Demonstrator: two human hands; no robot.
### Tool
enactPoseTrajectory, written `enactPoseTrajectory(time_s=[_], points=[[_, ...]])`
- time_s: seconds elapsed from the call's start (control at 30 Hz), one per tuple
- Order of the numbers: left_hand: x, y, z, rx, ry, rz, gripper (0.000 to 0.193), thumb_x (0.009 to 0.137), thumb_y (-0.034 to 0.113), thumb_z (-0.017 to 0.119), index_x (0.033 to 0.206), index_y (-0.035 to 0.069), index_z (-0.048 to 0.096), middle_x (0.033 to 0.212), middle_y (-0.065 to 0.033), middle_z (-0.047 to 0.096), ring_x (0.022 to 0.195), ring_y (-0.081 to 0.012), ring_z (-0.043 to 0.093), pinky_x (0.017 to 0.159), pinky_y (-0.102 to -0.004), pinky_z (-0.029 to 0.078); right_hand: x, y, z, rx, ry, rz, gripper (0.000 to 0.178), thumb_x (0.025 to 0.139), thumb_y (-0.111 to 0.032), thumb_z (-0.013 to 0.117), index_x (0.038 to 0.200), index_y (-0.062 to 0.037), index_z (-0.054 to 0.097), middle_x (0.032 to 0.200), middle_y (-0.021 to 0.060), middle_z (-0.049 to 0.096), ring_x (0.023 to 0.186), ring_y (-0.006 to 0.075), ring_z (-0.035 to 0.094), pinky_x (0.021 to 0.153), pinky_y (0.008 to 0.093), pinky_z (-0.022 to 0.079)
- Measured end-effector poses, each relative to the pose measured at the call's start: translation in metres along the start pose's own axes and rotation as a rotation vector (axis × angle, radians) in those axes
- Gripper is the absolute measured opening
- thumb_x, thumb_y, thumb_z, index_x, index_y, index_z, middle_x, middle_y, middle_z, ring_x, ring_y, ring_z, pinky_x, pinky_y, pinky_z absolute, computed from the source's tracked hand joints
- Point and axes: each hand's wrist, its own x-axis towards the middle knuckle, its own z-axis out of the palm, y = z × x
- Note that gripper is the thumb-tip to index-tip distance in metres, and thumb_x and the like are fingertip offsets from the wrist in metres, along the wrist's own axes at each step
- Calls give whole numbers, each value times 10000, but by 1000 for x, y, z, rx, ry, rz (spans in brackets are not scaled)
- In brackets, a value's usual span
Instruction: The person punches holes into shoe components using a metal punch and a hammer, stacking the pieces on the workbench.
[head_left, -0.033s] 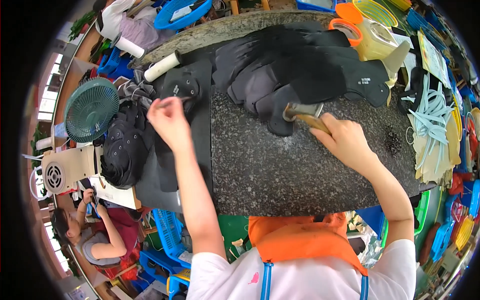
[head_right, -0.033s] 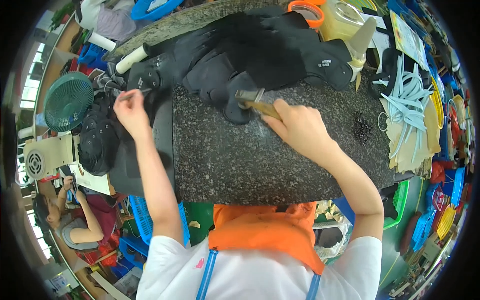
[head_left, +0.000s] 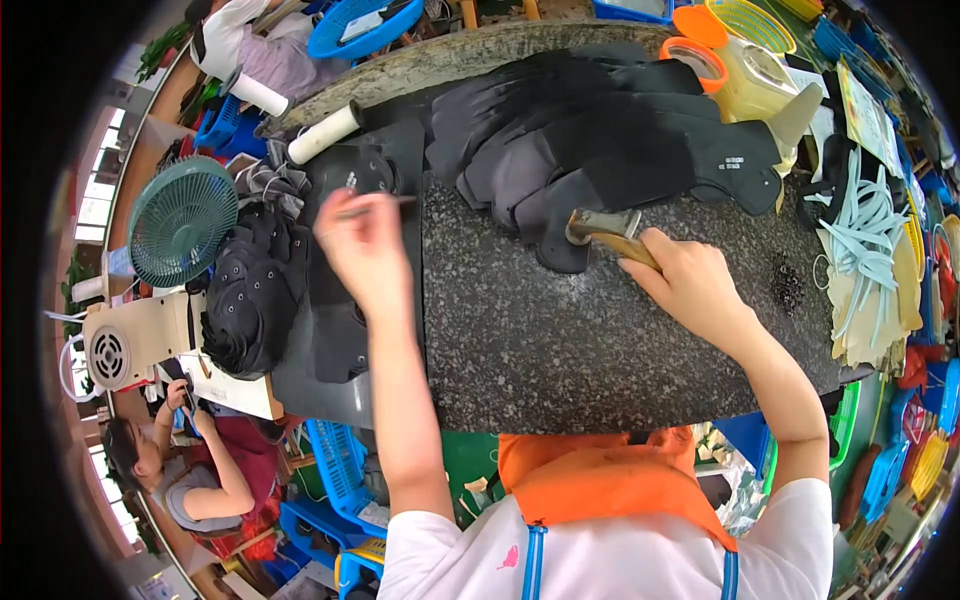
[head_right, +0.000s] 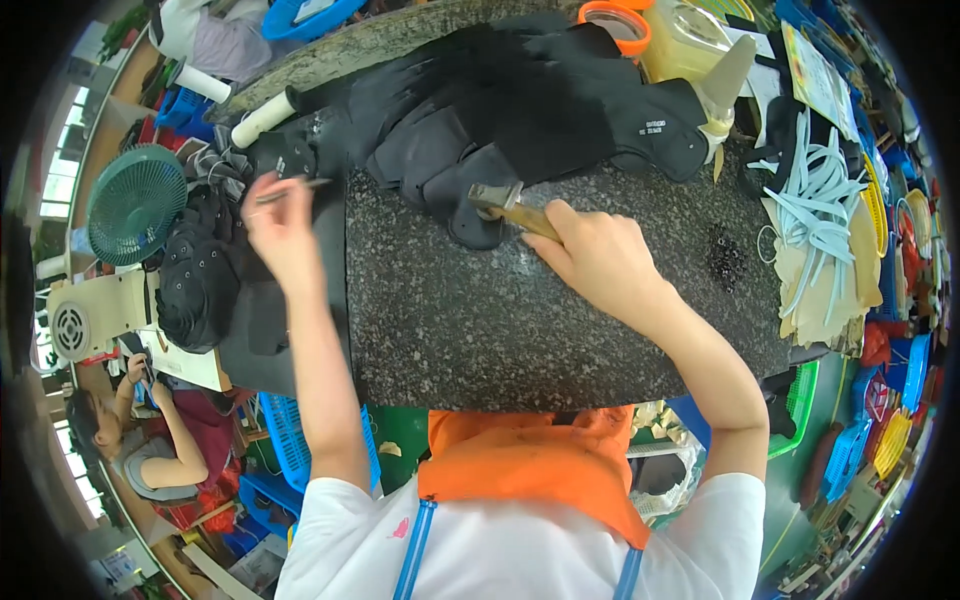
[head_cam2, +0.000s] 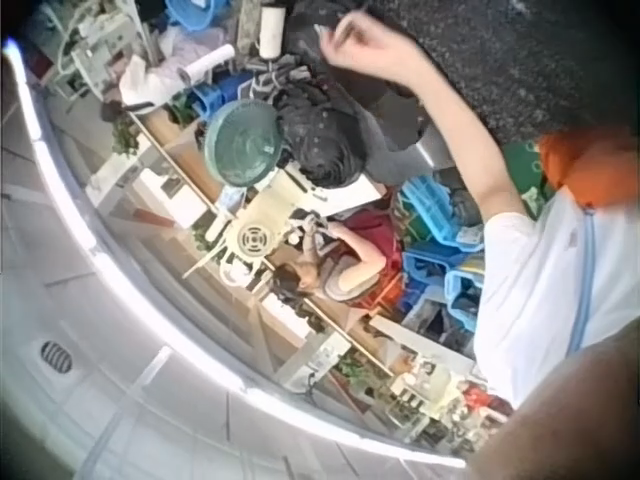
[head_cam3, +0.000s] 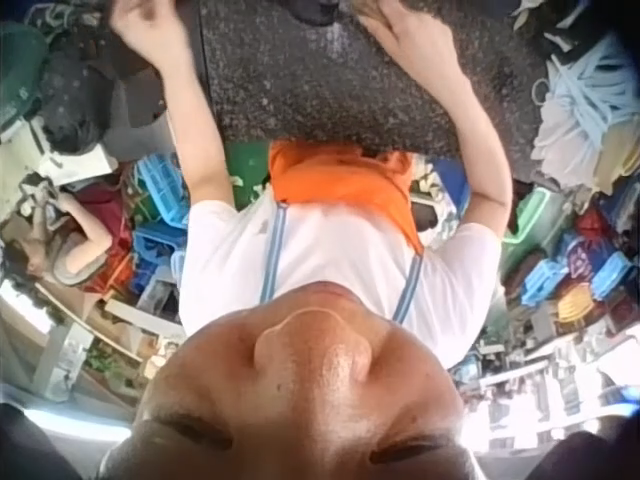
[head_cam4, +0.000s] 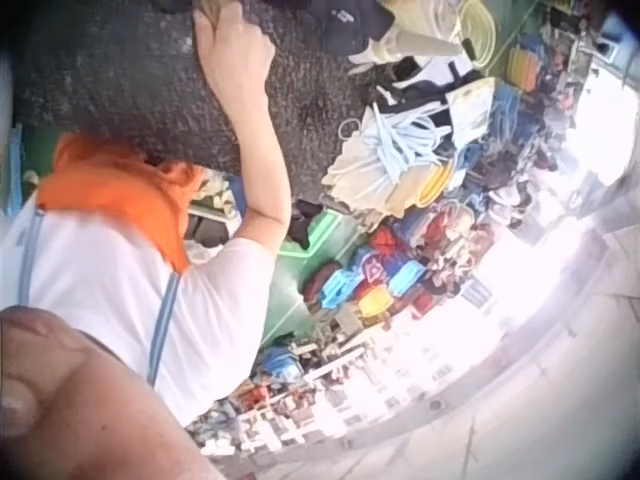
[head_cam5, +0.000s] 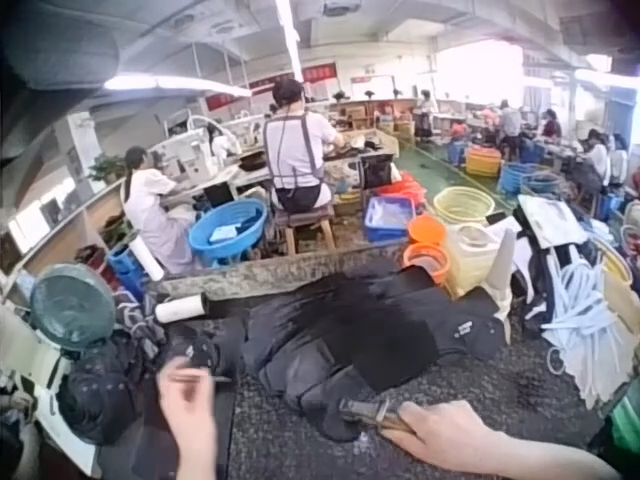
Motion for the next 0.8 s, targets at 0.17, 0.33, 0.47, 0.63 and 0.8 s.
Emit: enactPoseTrajectory(time_s=[0.17,0.33,0.47,0.63,0.8], points=[[-78,35,34,-190,-663,-335,94,956,-17,579,1041,-2,615,1020,-69,694,908,-111,665,820,-254,554,3,-8,-2,-30,5,-20,326,937,-354,623,888,-48,524,613,167,617,590,377,636,542,475,500],[-78,23,42,-238,-645,-447,94,968,-12,563,1052,-7,604,1012,-80,695,925,-114,668,810,-260,564,7,-10,-9,-13,-48,11,309,931,-325,638,874,-42,527,638,184,608,647,415,618,576,491,470],[-79,17,44,-247,-639,-469,99,965,2,581,1061,-4,605,1009,-92,701,941,-124,674,800,-266,571,13,-15,-35,-23,-38,-13,282,927,-286,648,885,-25,549,628,187,572,595,357,629,568,458,464],[-76,22,39,-120,-714,-258,126,960,9,592,1083,-22,597,1002,-107,708,921,-130,678,789,-271,575,13,-53,-96,574,341,81,199,936,-192,651,890,-11,584,639,32,435,613,65,391,526,260,340],[-83,24,50,127,-750,182,144,961,5,587,1104,-11,592,995,-94,704,864,-129,673,757,-273,572,14,-40,-64,-4,27,-197,275,915,-251,664,876,-16,528,657,180,596,603,390,604,538,447,464]])
